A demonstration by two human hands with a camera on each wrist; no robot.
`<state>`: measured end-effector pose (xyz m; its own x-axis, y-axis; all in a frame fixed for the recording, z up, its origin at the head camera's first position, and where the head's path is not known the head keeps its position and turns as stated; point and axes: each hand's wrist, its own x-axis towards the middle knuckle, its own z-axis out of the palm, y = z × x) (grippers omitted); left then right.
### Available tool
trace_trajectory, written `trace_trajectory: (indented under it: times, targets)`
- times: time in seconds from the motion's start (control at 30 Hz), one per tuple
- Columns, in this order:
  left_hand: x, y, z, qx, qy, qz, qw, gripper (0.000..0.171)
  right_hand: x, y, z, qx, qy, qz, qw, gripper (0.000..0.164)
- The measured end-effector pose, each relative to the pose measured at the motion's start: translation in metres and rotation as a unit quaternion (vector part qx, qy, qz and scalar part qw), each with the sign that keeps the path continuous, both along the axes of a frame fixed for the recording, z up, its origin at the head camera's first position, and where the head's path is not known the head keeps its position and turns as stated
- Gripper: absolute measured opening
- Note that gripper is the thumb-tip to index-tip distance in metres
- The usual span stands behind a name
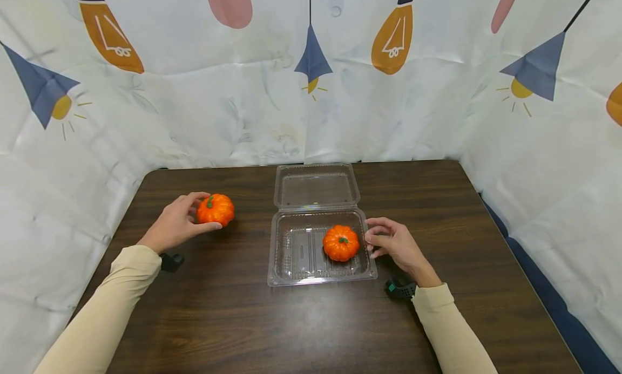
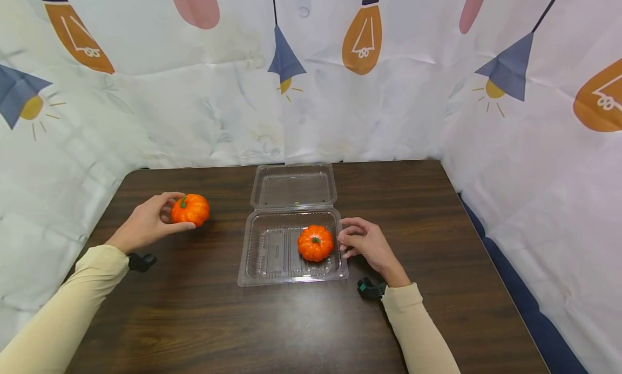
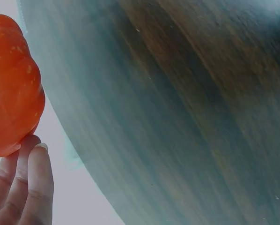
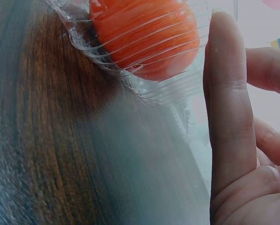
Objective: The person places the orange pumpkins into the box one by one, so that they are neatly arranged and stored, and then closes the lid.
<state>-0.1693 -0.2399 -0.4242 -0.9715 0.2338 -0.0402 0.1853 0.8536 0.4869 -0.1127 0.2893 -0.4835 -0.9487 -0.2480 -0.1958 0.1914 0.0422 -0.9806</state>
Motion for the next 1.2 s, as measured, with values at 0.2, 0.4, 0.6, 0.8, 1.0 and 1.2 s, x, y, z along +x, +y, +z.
trace_trajectory:
  times: [0.2, 0.4, 0.6, 0.8, 1.0, 1.2]
  targets:
    - [0.0, 0.006, 0.002, -0.005, 0.013, -0.009, 0.9999, 0.092, 0.0, 0.001, -0.001, -0.001, -0.001, -0.001, 1.0, 0.053]
    - [0.002, 0.014, 0.007, -0.003, 0.017, -0.019, 0.9997, 0.09, 0.0, 0.001, 0.001, -0.001, 0.0, 0.0, 1.0, 0.052]
    - [0.003, 0.023, 0.01, 0.013, 0.029, -0.031, 0.999, 0.088, -0.001, 0.001, -0.001, -0.001, 0.001, -0.001, 1.0, 0.053]
    - [0.004, 0.035, 0.014, 0.023, 0.038, -0.049, 0.9978, 0.086, -0.001, 0.002, -0.003, -0.004, 0.007, 0.005, 1.0, 0.054]
    - [0.006, 0.044, 0.02, 0.028, 0.036, -0.06, 0.9972, 0.085, -0.001, 0.002, -0.002, -0.005, 0.008, 0.008, 1.0, 0.055]
    - [0.007, 0.051, 0.024, 0.036, 0.041, -0.069, 0.9961, 0.085, 0.0, 0.002, -0.002, -0.003, 0.005, 0.007, 1.0, 0.055]
